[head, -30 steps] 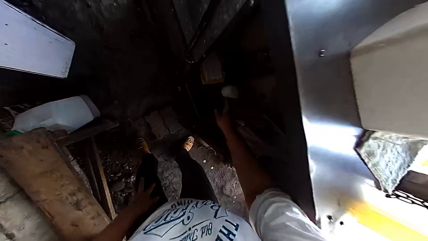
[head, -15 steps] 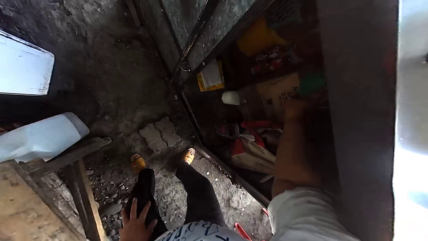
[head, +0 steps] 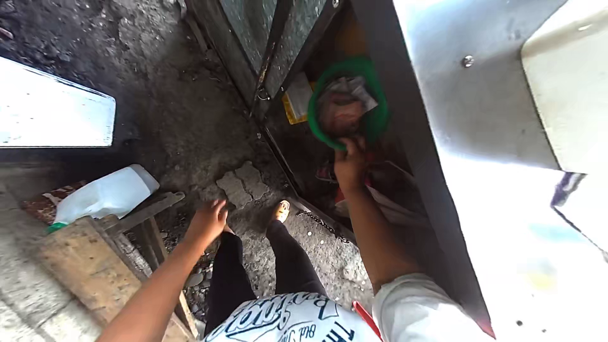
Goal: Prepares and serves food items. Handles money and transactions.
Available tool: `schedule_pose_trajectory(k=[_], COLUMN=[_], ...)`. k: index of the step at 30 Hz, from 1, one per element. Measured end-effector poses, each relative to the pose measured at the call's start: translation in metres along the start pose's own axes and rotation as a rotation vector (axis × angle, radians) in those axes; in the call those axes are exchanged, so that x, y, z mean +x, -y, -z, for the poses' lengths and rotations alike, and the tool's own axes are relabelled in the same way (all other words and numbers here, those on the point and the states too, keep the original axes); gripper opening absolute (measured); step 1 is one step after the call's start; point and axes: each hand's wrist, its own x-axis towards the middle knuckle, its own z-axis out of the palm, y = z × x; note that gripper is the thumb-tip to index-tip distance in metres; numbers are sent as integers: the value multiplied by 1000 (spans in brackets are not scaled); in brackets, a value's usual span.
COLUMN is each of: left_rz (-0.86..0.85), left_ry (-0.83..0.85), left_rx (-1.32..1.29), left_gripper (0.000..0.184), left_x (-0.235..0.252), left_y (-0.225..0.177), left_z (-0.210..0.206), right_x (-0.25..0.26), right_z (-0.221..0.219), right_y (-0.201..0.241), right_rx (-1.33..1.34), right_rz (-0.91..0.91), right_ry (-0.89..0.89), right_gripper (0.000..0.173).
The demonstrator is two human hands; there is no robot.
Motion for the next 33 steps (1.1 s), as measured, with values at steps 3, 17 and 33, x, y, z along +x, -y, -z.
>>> schedule_pose_trajectory(k=[3,17,33], left_rz=[-163,-442,-50], left_ry=[-246,-388,-236], left_rx=[-133,194,-461], left_gripper=[40,26,34], left_x=[-3,8,-26], left_y=[-47,-137,32], left_z=[74,39,-23], right_x=[-47,-128,48], right_z=[-9,-4,57], right_y=[-1,11,-1], right_rx=[28,92,19], right_rz=[212,500,-439], right_ry=[90,222,-387], right_gripper=[23,22,48])
